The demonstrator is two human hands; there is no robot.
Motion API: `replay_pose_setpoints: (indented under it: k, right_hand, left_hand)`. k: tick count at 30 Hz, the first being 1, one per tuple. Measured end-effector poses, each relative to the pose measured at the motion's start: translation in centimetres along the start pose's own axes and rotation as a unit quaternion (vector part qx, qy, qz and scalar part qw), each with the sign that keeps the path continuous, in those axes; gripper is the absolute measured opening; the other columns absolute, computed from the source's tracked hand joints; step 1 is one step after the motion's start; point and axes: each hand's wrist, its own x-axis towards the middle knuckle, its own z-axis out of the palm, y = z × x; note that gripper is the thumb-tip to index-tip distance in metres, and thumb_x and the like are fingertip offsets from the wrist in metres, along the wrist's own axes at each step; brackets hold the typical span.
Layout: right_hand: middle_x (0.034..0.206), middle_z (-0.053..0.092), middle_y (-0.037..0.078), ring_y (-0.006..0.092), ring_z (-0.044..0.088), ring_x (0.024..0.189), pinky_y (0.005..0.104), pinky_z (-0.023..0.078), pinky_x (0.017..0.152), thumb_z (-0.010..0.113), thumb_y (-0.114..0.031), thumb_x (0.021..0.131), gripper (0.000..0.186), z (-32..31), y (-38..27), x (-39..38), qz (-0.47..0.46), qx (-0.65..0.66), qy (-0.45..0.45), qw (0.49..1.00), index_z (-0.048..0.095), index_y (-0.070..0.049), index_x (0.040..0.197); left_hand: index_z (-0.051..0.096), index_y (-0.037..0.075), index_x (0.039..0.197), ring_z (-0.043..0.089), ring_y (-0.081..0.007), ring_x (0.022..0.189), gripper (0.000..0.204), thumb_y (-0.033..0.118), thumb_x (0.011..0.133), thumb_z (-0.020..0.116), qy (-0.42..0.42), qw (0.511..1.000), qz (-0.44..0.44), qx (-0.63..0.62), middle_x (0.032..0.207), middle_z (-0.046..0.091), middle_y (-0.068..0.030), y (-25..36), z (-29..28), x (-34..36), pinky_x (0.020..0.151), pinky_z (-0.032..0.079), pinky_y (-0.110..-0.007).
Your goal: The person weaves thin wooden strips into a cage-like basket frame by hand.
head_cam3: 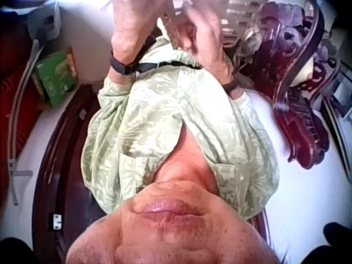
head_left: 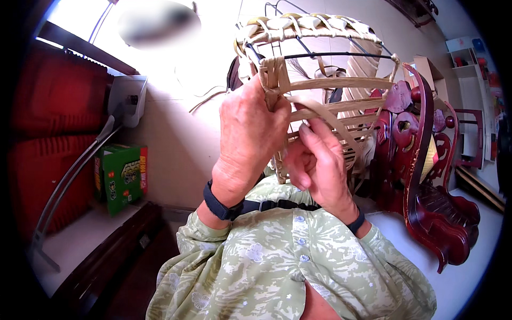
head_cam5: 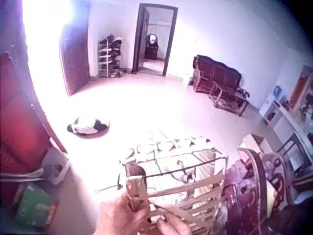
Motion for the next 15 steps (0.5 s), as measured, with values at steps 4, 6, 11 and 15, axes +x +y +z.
replay_pose_setpoints:
  k: [4, 6, 11, 15]
  right_hand:
    - [0.077, 0.068, 0.012, 0.005, 0.037, 0.036, 0.0209, 0.03, 0.033, 0.044, -0.016, 0.104, 0.042, -0.1, 0.5, 0.5, -0.016, 0.113, -0.023, 0.993, 0.041, -0.018, 0.146]
    - [0.079, 0.068, 0.012, 0.004, 0.036, 0.035, 0.0201, 0.028, 0.032, 0.044, -0.016, 0.104, 0.046, -0.2, 0.7, 0.8, -0.022, 0.103, -0.039, 0.994, 0.037, -0.021, 0.15]
    - [0.073, 0.067, 0.014, 0.0078, 0.042, 0.033, 0.021, 0.03, 0.029, 0.046, -0.021, 0.105, 0.026, 0.1, 1.3, 1.0, -0.076, -0.028, 0.032, 0.996, 0.052, -0.002, 0.123]
    - [0.068, 0.067, 0.012, 0.0086, 0.043, 0.032, 0.0208, 0.03, 0.03, 0.047, -0.019, 0.104, 0.022, 0.4, 0.7, 0.4, -0.05, -0.09, 0.078, 0.992, 0.054, 0.001, 0.109]
  left_hand:
    - [0.063, -0.001, 0.083, 0.065, -0.0308, 0.06, 0.011, 0.008, 0.076, 0.066, -0.033, 0.998, -0.005, 0.044, 0.064, 0.063, -0.0163, 0.7, -0.4, 0.6, 0.058, 0.051, -0.039]
    - [0.067, -0.003, 0.083, 0.068, -0.0202, 0.058, 0.017, 0.013, 0.081, 0.064, -0.047, 0.997, -0.02, 0.066, 0.063, 0.066, -0.0139, 0.5, -0.5, 0.7, 0.056, 0.053, -0.034]
    - [0.062, -0.002, 0.082, 0.063, -0.0367, 0.06, 0.013, 0.01, 0.078, 0.066, -0.068, 0.995, -0.037, 0.064, 0.064, 0.061, -0.0195, 0.8, -0.4, 0.8, 0.057, 0.05, -0.041]
    - [0.061, -0.003, 0.083, 0.064, -0.0349, 0.058, 0.021, 0.016, 0.082, 0.069, -0.075, 0.996, -0.032, -0.021, 0.063, 0.061, -0.0203, 0.3, -0.4, 0.2, 0.055, 0.049, -0.039]
